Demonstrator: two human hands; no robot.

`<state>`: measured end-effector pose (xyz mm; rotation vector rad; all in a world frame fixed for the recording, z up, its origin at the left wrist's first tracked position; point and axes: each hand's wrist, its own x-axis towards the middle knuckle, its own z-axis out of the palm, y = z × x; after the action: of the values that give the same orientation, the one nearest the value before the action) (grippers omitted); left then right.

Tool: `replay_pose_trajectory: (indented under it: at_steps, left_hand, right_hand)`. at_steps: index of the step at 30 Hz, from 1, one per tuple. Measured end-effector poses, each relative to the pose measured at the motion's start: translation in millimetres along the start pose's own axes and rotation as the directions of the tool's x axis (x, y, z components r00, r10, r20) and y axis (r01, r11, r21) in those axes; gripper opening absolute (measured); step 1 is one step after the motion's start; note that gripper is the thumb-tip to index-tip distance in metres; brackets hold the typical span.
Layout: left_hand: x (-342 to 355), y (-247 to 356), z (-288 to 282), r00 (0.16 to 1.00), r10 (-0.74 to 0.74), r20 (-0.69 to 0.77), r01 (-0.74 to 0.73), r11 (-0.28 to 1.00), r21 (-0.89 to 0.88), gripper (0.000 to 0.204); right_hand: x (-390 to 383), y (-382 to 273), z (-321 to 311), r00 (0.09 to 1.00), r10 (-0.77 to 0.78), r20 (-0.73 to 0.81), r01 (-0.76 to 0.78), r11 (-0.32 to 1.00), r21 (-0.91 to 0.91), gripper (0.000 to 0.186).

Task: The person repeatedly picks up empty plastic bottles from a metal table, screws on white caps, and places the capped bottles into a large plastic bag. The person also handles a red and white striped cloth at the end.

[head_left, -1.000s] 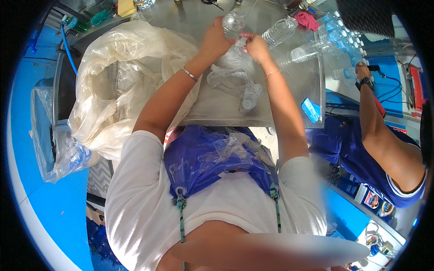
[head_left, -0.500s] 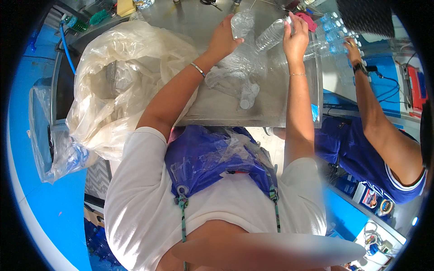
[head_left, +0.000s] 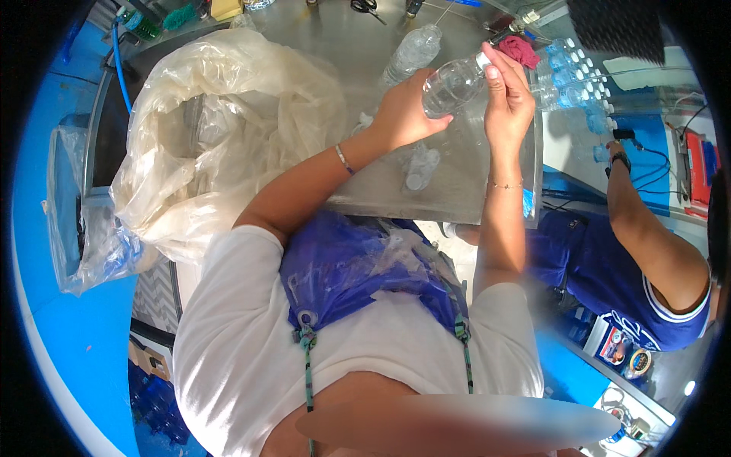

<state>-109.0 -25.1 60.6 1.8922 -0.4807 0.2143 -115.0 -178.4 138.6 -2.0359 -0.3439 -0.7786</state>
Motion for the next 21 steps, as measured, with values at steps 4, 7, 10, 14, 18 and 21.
replay_pose_trajectory:
  at_steps: [4,7,10,14,18,21]
  left_hand:
    - [5.7,-3.8,-10.5,1.0,0.001,0.016,-0.002,0.999,0.044,0.074]
    - [18.7,-1.9,-24.1,0.999,-0.032,0.037,0.032,0.999,0.014,0.076]
    - [24.7,-1.7,-38.6,0.987,-0.153,0.041,0.155,0.987,-0.048,0.079]
    - [33.7,-3.5,-44.0,0.984,-0.177,-0.001,0.177,0.984,-0.025,0.082]
    - [44.9,-3.1,-41.1,0.979,-0.203,0.022,0.203,0.979,-0.002,0.092]
    - [48.9,-0.5,-39.9,0.978,-0.209,0.021,0.209,0.978,0.002,0.081]
  right_hand:
    - [13.2,-2.4,4.9,0.998,0.058,-0.005,-0.057,0.991,0.123,0.024]
    - [45.0,13.7,-5.7,0.987,0.111,-0.119,-0.006,0.754,0.657,0.028]
    - [69.0,24.8,-27.2,0.918,0.243,-0.315,0.075,0.67,0.738,0.032]
    - [73.6,25.3,-34.0,0.955,0.256,0.151,-0.252,0.426,0.869,0.034]
    - [70.2,17.6,-13.8,0.92,0.317,0.232,-0.361,0.452,0.815,0.033]
    - [68.0,13.5,2.8,0.941,0.33,0.078,-0.288,0.653,0.701,0.034]
